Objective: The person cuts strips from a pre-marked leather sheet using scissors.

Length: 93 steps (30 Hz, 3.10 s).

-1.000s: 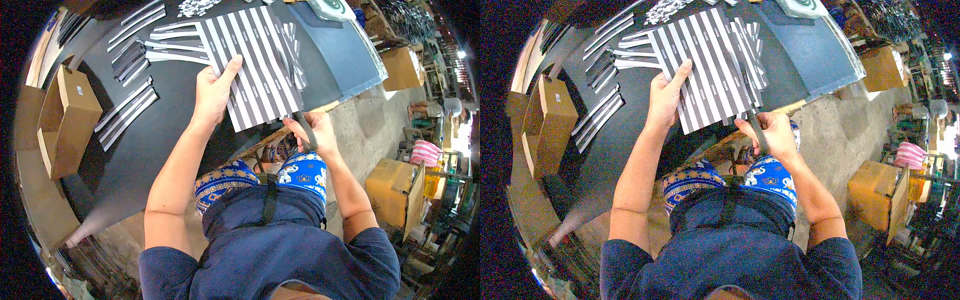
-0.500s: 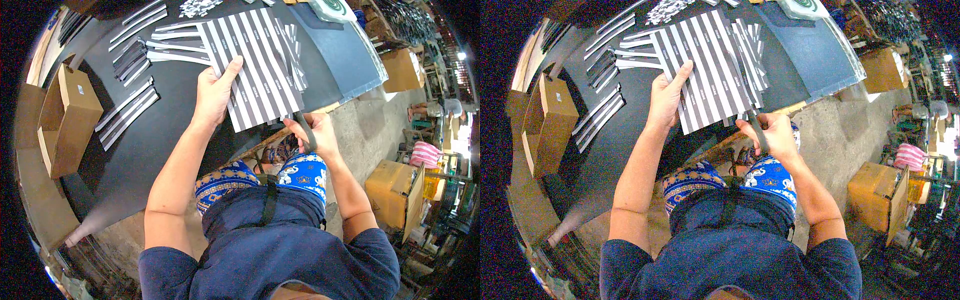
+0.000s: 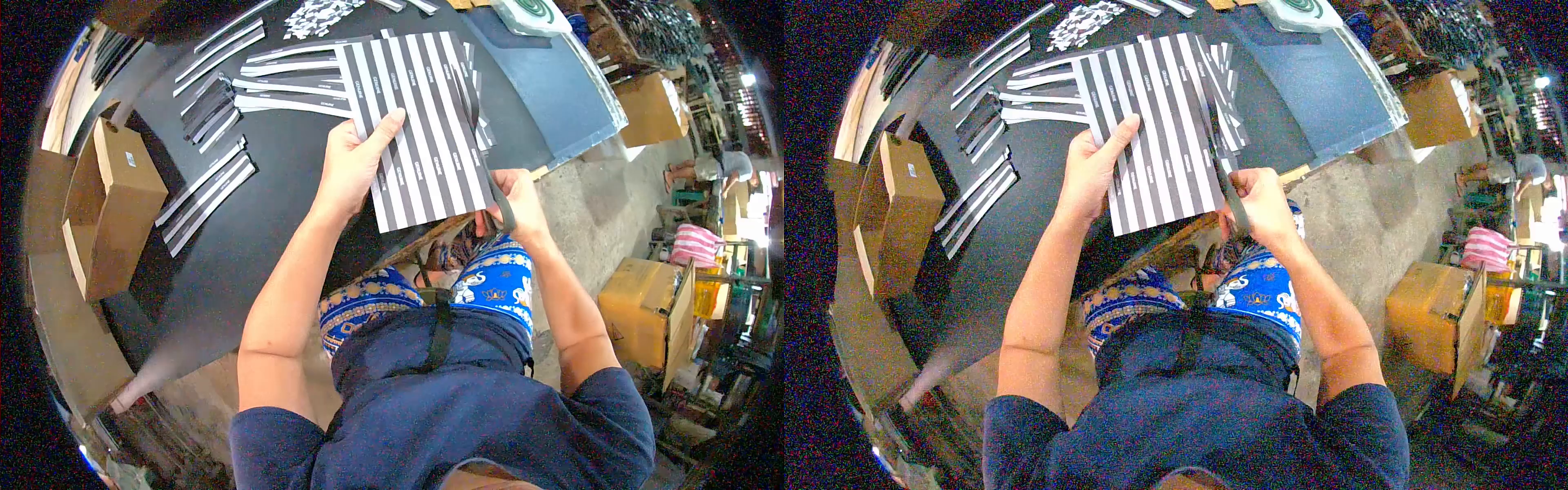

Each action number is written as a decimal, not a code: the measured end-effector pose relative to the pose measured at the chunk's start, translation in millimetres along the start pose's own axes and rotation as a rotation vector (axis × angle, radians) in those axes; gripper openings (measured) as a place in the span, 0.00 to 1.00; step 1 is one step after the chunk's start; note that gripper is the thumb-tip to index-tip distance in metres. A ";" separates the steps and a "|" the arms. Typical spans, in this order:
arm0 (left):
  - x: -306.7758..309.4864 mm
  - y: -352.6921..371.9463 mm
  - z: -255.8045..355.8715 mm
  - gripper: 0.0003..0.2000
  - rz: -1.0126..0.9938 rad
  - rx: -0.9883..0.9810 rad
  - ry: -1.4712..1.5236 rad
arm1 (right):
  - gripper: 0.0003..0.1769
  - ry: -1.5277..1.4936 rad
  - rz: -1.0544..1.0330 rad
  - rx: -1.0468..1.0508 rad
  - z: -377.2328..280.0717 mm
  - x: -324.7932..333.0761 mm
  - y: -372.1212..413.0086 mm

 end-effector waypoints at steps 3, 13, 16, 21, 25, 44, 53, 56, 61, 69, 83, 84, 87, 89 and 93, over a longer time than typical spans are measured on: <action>-1.6 0.3 -2.5 0.13 -0.010 -0.009 0.038 | 0.07 -0.073 0.041 -0.034 -8.2 -1.2 -4.7; -1.4 1.2 2.9 0.13 -0.006 -0.046 0.089 | 0.08 0.006 0.085 0.044 -8.6 -2.0 -12.5; -1.0 1.3 2.6 0.12 -0.006 -0.046 0.094 | 0.08 0.011 0.092 0.067 -11.5 -2.3 -12.3; -0.8 0.7 1.7 0.12 0.000 -0.043 0.105 | 0.09 0.022 0.078 0.045 -12.1 -1.1 -12.4; -0.5 1.2 2.7 0.12 0.003 -0.038 0.109 | 0.09 0.035 0.079 0.057 -12.2 -1.4 -13.1; -0.8 1.6 3.2 0.12 0.011 -0.014 0.127 | 0.09 0.043 0.088 0.030 -13.5 -2.3 -14.5; 0.3 0.9 2.2 0.12 0.012 -0.022 0.136 | 0.09 0.072 0.098 0.020 -10.9 -0.5 -16.7; 0.7 0.8 2.7 0.12 0.020 -0.025 0.132 | 0.09 0.076 0.103 0.024 -10.2 -0.6 -17.0; 0.9 0.2 1.7 0.12 0.033 -0.021 0.131 | 0.08 0.071 0.089 0.029 -11.1 -1.0 -17.3; 1.3 0.0 1.3 0.13 0.025 -0.007 0.132 | 0.06 0.071 0.099 0.031 -13.9 -1.4 -16.1; 1.0 0.0 1.0 0.15 0.019 0.028 0.206 | 0.04 0.067 0.084 0.017 -13.1 -1.4 -17.6; 1.3 -0.5 0.4 0.15 0.020 0.028 0.205 | 0.04 0.058 0.086 0.011 -14.2 -2.3 -17.4; 1.9 -1.3 -0.6 0.15 0.019 0.029 0.221 | 0.06 0.078 0.084 0.021 -18.7 -4.2 -17.1; 2.4 -1.0 0.7 0.13 0.026 0.059 0.216 | 0.07 0.083 0.082 0.012 -15.3 -3.0 -20.1; 3.2 -1.6 3.2 0.13 0.045 0.038 0.192 | 0.09 0.057 0.062 -0.022 -11.4 -3.5 -25.1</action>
Point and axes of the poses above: each hand's wrist, its own y-axis away from the middle knuckle, its own x-axis out of the back of the hand, z = x × y, the point moved 4 cm from there along -y, towards the middle knuckle
